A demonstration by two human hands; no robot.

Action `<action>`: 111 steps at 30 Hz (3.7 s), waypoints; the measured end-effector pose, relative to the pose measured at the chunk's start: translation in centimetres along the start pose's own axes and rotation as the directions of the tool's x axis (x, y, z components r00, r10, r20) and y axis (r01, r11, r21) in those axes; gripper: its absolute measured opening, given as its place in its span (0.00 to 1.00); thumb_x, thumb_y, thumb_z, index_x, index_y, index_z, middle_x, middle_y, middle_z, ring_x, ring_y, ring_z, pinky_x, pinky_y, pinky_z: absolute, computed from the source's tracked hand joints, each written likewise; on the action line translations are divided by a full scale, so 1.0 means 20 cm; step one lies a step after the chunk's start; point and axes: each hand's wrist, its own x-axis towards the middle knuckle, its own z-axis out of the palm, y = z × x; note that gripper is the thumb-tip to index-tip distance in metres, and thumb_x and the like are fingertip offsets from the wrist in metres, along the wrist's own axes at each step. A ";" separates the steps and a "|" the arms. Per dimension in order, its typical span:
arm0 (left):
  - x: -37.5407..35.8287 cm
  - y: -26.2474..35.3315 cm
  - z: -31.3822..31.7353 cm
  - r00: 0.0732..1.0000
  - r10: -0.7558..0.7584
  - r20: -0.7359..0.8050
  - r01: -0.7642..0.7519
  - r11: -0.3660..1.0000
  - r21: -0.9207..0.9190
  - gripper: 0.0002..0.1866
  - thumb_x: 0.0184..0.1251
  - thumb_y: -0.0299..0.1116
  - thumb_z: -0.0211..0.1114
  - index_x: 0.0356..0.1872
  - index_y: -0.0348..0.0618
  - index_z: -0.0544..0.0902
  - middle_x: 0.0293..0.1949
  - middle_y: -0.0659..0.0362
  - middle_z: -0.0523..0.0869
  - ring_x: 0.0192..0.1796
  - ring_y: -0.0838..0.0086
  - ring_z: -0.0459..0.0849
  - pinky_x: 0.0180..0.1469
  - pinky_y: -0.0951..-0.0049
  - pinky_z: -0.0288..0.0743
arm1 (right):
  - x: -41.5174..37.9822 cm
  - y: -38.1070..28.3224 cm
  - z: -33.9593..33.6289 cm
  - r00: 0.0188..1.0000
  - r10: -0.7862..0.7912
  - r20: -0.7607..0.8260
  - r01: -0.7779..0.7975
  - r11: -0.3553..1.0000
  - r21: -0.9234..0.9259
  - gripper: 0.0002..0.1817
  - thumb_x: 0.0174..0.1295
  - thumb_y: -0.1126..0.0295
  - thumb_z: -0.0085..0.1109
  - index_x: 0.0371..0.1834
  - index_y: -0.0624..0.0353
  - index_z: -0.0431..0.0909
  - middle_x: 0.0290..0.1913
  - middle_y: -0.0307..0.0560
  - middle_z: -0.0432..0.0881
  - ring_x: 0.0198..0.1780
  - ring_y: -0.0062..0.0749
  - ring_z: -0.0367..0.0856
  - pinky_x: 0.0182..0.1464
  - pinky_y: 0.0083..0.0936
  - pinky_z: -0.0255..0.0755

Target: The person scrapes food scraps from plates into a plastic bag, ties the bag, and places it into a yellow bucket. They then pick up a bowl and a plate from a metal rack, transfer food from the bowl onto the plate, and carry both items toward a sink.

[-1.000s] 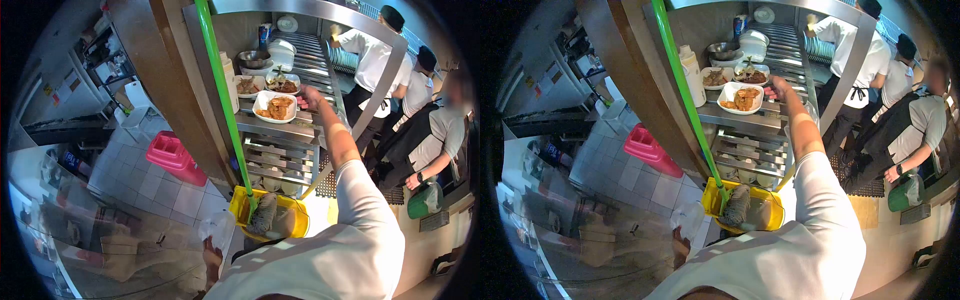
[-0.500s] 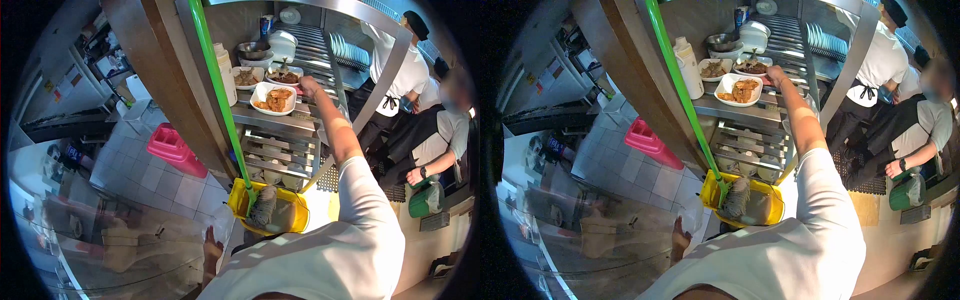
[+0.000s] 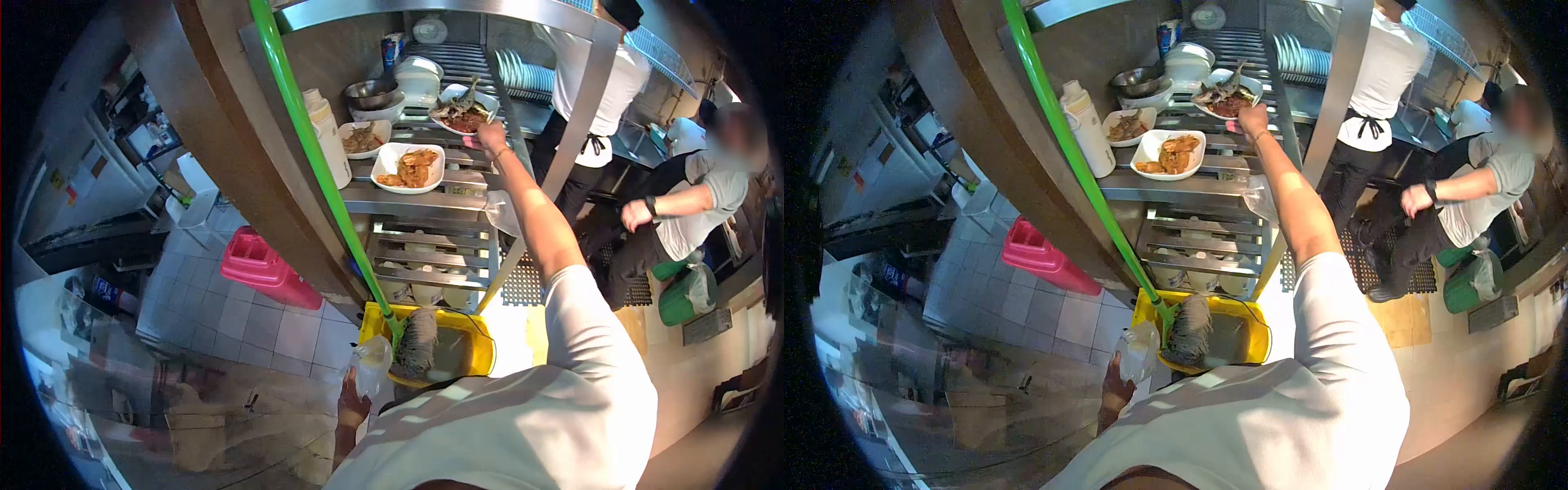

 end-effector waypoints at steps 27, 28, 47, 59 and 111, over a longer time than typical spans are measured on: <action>0.19 0.22 -0.05 0.971 0.224 0.088 -0.208 0.965 -0.157 0.42 0.48 0.22 0.59 0.69 0.41 0.54 0.67 0.40 0.61 0.69 0.48 0.60 0.69 0.61 0.57 | -0.27 -0.01 -0.14 0.961 0.265 -0.075 -0.276 0.926 -0.258 0.21 0.59 0.71 0.47 0.56 0.64 0.66 0.45 0.57 0.80 0.32 0.43 0.84 0.27 0.44 0.81; 0.19 0.22 -0.05 0.969 0.230 0.086 -0.216 0.966 -0.142 0.42 0.48 0.22 0.59 0.69 0.41 0.54 0.67 0.40 0.61 0.69 0.48 0.60 0.69 0.61 0.57 | -0.28 -0.06 -0.15 0.962 0.257 -0.094 -0.272 0.869 -0.413 0.23 0.59 0.67 0.50 0.57 0.64 0.66 0.47 0.57 0.80 0.33 0.43 0.85 0.28 0.46 0.79; -0.11 0.04 0.06 0.988 -0.139 -0.064 0.125 0.975 -0.186 0.47 0.44 0.24 0.63 0.71 0.43 0.53 0.63 0.39 0.66 0.63 0.42 0.67 0.64 0.56 0.66 | 0.88 0.11 -0.26 0.968 0.246 -0.045 -0.155 0.448 -0.880 0.15 0.56 0.58 0.57 0.15 0.47 0.68 0.11 0.33 0.61 0.13 0.20 0.55 0.16 0.23 0.45; 0.02 0.15 -0.05 0.996 -0.017 -0.082 0.010 0.997 -0.078 0.45 0.44 0.24 0.60 0.70 0.41 0.54 0.62 0.38 0.67 0.63 0.39 0.65 0.64 0.53 0.64 | 0.58 -0.19 -0.01 0.945 -0.323 -0.058 0.245 0.812 -0.530 0.18 0.51 0.59 0.66 0.35 0.64 0.80 0.27 0.47 0.80 0.25 0.29 0.74 0.28 0.38 0.70; 0.41 0.55 -0.06 0.905 0.424 0.023 -0.397 0.864 -0.310 0.45 0.48 0.22 0.60 0.71 0.42 0.52 0.69 0.43 0.59 0.72 0.53 0.56 0.72 0.65 0.51 | -0.78 -0.36 -0.24 0.816 0.139 0.561 -0.341 0.900 0.273 0.20 0.50 0.82 0.47 0.49 0.76 0.66 0.40 0.60 0.79 0.37 0.47 0.83 0.37 0.34 0.85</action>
